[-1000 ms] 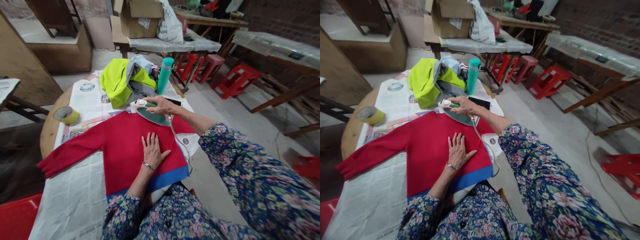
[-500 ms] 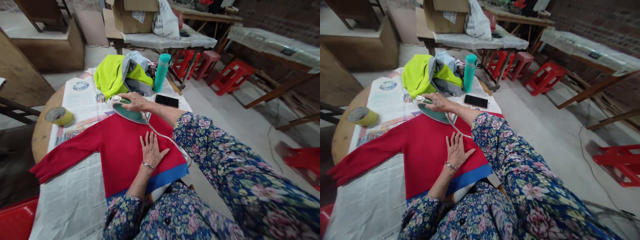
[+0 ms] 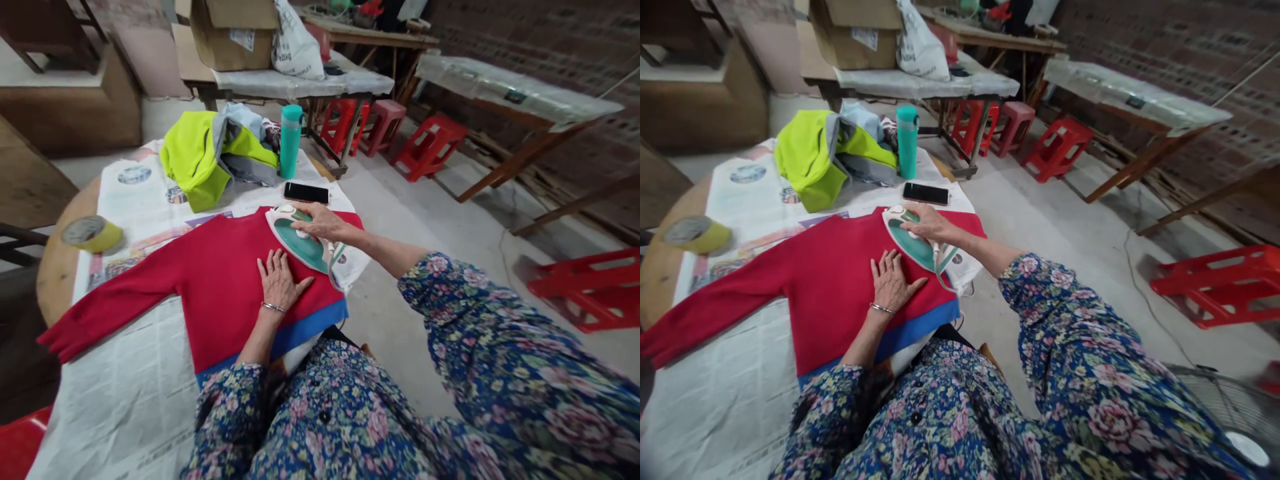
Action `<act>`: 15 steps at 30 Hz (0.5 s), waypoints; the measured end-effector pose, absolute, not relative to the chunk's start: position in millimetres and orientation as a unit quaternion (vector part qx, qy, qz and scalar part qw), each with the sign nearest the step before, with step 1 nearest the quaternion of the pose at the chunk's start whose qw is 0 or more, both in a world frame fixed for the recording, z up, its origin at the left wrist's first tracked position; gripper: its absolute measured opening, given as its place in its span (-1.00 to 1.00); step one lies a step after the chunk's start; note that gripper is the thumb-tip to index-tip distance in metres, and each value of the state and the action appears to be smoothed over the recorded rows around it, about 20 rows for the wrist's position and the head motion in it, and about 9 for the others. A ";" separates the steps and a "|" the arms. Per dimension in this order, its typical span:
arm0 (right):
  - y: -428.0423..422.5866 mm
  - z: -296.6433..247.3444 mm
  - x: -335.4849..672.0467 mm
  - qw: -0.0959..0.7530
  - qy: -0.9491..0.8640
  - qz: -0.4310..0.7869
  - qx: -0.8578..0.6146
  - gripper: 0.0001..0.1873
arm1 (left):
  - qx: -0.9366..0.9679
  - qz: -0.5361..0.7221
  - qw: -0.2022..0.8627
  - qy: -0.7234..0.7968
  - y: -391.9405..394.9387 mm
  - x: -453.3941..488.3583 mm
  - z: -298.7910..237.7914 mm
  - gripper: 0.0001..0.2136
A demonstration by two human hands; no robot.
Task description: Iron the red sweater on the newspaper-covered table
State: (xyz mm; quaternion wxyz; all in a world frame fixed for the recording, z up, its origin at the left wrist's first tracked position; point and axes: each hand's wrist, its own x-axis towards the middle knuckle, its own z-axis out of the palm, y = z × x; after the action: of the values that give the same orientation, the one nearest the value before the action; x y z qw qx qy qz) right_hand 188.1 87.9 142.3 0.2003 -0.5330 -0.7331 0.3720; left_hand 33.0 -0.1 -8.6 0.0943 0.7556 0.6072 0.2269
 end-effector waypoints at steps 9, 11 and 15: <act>7.9 125.9 220.1 0.242 -0.634 0.465 -0.568 -0.26 | 0.809 0.152 0.156 0.546 8.5 3.1 -6.2 0.29; -10.7 123.2 224.7 0.243 -0.643 0.450 -0.571 -0.28 | 0.815 0.140 0.176 0.534 13.2 -6.5 -6.2 0.27; -41.3 121.4 237.1 0.221 -0.664 0.419 -0.579 -0.32 | 0.819 0.130 0.204 0.521 19.0 -18.8 -5.8 0.09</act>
State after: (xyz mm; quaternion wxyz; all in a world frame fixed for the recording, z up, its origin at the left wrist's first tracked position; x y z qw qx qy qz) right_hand 237.1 -41.3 121.4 0.2211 -0.5787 -0.6639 0.4189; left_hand -18.8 19.0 -5.8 0.2037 0.8187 0.5210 0.1299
